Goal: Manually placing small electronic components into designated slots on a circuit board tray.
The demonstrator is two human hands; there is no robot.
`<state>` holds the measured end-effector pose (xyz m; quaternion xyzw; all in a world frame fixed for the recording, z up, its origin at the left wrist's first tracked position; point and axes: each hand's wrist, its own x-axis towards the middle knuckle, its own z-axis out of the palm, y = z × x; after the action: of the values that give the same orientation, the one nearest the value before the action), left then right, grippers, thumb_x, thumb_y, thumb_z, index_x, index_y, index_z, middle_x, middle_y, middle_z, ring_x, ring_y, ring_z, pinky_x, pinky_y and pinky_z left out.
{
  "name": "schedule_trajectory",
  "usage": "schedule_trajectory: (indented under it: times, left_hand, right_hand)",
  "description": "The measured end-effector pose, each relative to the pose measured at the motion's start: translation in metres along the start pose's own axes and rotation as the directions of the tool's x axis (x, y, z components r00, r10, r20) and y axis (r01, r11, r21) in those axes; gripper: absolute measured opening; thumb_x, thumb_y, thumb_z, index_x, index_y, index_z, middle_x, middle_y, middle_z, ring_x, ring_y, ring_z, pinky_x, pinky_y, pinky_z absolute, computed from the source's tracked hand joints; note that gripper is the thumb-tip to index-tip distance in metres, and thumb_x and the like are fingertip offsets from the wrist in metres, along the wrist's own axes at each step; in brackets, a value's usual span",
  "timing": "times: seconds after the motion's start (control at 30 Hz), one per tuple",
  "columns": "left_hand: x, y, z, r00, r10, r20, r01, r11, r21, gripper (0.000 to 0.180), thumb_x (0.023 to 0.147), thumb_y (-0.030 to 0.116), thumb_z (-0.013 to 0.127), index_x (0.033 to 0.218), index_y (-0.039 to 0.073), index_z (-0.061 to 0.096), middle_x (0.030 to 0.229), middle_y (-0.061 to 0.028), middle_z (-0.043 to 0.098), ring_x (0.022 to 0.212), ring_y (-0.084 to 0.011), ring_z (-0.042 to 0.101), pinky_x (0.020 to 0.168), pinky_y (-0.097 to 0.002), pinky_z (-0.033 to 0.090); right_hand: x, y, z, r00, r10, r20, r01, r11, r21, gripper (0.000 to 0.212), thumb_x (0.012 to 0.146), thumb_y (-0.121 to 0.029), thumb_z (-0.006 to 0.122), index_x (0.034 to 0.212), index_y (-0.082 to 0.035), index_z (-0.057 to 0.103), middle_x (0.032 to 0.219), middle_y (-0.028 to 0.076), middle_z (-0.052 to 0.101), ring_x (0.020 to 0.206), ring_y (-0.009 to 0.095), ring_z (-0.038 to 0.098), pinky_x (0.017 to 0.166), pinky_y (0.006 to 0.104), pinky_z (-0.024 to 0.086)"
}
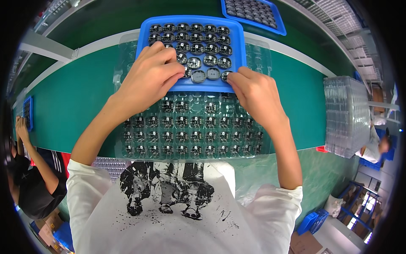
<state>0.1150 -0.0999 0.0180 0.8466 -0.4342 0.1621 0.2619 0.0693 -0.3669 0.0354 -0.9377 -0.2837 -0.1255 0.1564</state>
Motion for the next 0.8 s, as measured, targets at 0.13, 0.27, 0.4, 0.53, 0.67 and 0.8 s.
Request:
schedule_trajectory:
  times: [0.13,0.27,0.4,0.53,0.67,0.8]
  left_hand:
    - [0.001,-0.002,-0.002,0.998,0.036,0.046,-0.038,0.998,0.054,0.007,0.074,0.004,0.07,0.08,0.005,0.072,0.089,-0.0066,0.06,0.095,-0.0261,0.054,0.08,-0.0379,0.043]
    - [0.002,-0.003,-0.005,0.996,0.053,0.066,-0.058,0.995,0.079,0.005,0.081,0.005,0.072,0.085,0.004,0.069,0.085,-0.0052,0.055,0.087,-0.0253,0.052,0.078,-0.0375,0.042]
    - [0.001,-0.003,-0.006,0.995,0.049,0.083,-0.057,0.994,0.091,0.01,0.072,0.003,0.069,0.081,0.004,0.072,0.091,-0.007,0.06,0.098,-0.0258,0.055,0.081,-0.038,0.044]
    - [0.001,-0.003,-0.008,0.995,0.039,0.093,-0.048,0.994,0.094,0.008,0.073,0.003,0.068,0.08,0.004,0.072,0.09,-0.0065,0.061,0.099,-0.0251,0.055,0.081,-0.038,0.044]
    - [0.003,-0.003,-0.007,0.994,0.073,0.086,-0.083,0.99,0.118,0.007,0.077,0.003,0.072,0.083,0.004,0.07,0.085,-0.0047,0.056,0.089,-0.0246,0.053,0.078,-0.0364,0.043]
    - [0.01,0.003,-0.009,0.97,0.155,0.189,-0.199,0.95,0.242,0.007,0.073,0.005,0.069,0.08,0.005,0.071,0.089,-0.0044,0.06,0.096,-0.0232,0.054,0.081,-0.0362,0.044]
  right_hand:
    - [0.0,-0.001,0.0,1.0,0.01,-0.002,-0.01,1.0,0.003,0.014,0.081,0.001,0.072,0.094,0.0,0.07,0.078,0.013,0.061,0.066,0.032,0.062,0.057,0.0407,0.047]
    - [0.0,0.0,0.001,1.0,0.004,-0.008,-0.004,1.0,0.005,0.013,0.082,0.001,0.071,0.095,0.0,0.07,0.079,0.013,0.062,0.067,0.033,0.063,0.058,0.0409,0.048]
    - [0.0,0.001,0.001,1.0,0.014,0.001,-0.014,1.0,0.002,0.013,0.082,0.001,0.071,0.095,0.001,0.07,0.08,0.014,0.062,0.068,0.033,0.063,0.058,0.041,0.048]
    - [0.0,0.0,0.001,1.0,0.016,-0.002,-0.016,1.0,0.009,0.012,0.082,0.001,0.071,0.095,0.001,0.069,0.08,0.014,0.062,0.068,0.033,0.063,0.058,0.0415,0.048]
    - [-0.001,-0.001,0.001,1.0,0.018,0.006,-0.018,1.0,0.01,0.012,0.083,0.001,0.071,0.095,0.001,0.069,0.079,0.014,0.061,0.068,0.033,0.063,0.058,0.0418,0.048]
    - [-0.001,-0.002,0.001,1.0,0.01,0.001,-0.01,1.0,-0.002,0.012,0.082,0.0,0.071,0.095,0.001,0.069,0.079,0.014,0.061,0.068,0.033,0.063,0.058,0.0417,0.048]
